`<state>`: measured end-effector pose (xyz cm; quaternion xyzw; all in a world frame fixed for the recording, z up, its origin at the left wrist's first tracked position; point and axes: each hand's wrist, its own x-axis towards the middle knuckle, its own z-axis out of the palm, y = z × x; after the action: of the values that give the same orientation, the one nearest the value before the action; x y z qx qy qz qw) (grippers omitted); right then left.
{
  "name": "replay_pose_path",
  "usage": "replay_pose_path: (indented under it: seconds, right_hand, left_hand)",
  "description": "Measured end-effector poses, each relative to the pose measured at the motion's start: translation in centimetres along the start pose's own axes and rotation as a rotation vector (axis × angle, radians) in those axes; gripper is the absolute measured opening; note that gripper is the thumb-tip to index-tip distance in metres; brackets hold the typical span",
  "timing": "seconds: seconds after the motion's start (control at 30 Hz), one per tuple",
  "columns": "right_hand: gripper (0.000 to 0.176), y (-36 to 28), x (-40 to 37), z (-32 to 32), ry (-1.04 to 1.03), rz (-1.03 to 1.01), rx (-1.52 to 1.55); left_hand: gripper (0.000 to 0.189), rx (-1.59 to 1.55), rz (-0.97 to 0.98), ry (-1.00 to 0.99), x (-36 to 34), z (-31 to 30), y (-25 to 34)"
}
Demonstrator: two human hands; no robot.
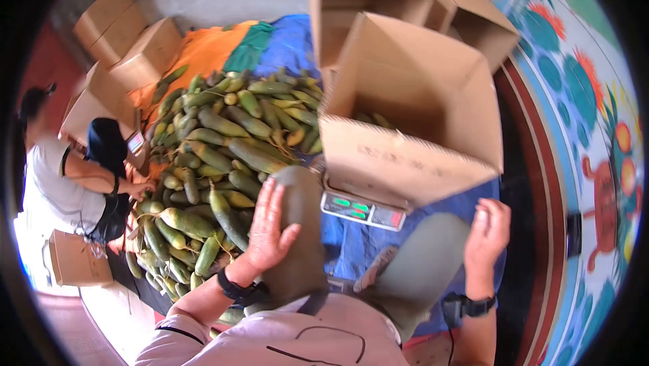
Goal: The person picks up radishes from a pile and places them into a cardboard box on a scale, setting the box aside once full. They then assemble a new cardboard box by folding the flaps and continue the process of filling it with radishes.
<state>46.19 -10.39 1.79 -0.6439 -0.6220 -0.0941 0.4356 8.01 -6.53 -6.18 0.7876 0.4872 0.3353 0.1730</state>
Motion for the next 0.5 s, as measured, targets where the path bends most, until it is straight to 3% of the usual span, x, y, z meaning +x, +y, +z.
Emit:
replay_pose_path:
  seconds: [0.13,0.2,0.33,0.5]
  right_hand:
    - [0.018,2.5,-6.7,1.7,-0.176,0.12,-0.06]
    - [0.021,3.1,-7.8,2.1,-0.16,-0.106,-0.217]
    - [0.022,2.6,-7.9,2.1,-0.227,0.021,-0.127]
    - [0.022,3.4,-8.1,2.6,-0.161,-0.06,-0.162]
  left_hand:
    - [0.078,0.037,-0.046,-0.027,-1.2,-0.3,0.2]
    - [0.075,0.053,-0.022,-0.001,-1.8,0.0,-0.1]
    - [0.072,0.07,-0.021,0.008,-2.4,0.2,0.5]
    - [0.072,0.1,-0.01,0.01,-2.4,0.6,0.8]
